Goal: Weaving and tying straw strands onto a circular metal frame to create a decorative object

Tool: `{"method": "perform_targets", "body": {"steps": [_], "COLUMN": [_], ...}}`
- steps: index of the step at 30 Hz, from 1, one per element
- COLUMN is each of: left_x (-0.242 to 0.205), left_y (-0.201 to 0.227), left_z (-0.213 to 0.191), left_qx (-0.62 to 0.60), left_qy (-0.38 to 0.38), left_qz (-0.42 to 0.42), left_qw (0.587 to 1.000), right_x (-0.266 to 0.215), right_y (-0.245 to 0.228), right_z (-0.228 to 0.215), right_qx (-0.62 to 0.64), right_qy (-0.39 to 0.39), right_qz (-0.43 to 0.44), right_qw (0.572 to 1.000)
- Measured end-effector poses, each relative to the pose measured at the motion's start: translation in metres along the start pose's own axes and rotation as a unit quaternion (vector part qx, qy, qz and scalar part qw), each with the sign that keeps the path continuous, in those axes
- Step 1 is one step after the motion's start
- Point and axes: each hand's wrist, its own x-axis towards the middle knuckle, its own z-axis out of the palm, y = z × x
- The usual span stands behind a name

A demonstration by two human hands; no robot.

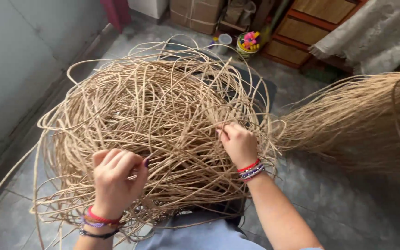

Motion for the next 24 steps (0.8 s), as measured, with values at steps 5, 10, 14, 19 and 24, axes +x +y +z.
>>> {"method": "perform_targets", "body": {"steps": [5, 10, 14, 19, 24], "left_x": [0.001, -0.002, -0.008, 0.014, 0.011], "left_y": [0.004, -0.003, 0.001, 0.041, 0.014], "left_z": [0.004, 0.015, 0.036, 0.018, 0.040], "left_qx": [-0.018, 0.152, 0.302, 0.312, 0.249], "left_qy": [0.028, 0.000, -0.030, -0.035, -0.006], "left_qz": [0.014, -0.036, -0.058, -0.046, 0.022], "left_qw": [0.999, 0.988, 0.951, 0.948, 0.968], "right_x": [0.014, 0.020, 0.010, -0.007, -0.011], "right_y": [0.004, 0.001, -0.015, 0.019, 0.037], "right_z": [0.006, -0.064, -0.082, -0.066, -0.053], "right_qx": [0.000, 0.075, 0.125, 0.119, 0.110], "right_qy": [0.062, 0.229, 0.211, 0.152, 0.115], "right_qz": [-0.023, -0.073, -0.097, -0.049, -0.027], "right_qw": [0.998, 0.968, 0.965, 0.980, 0.987]}}
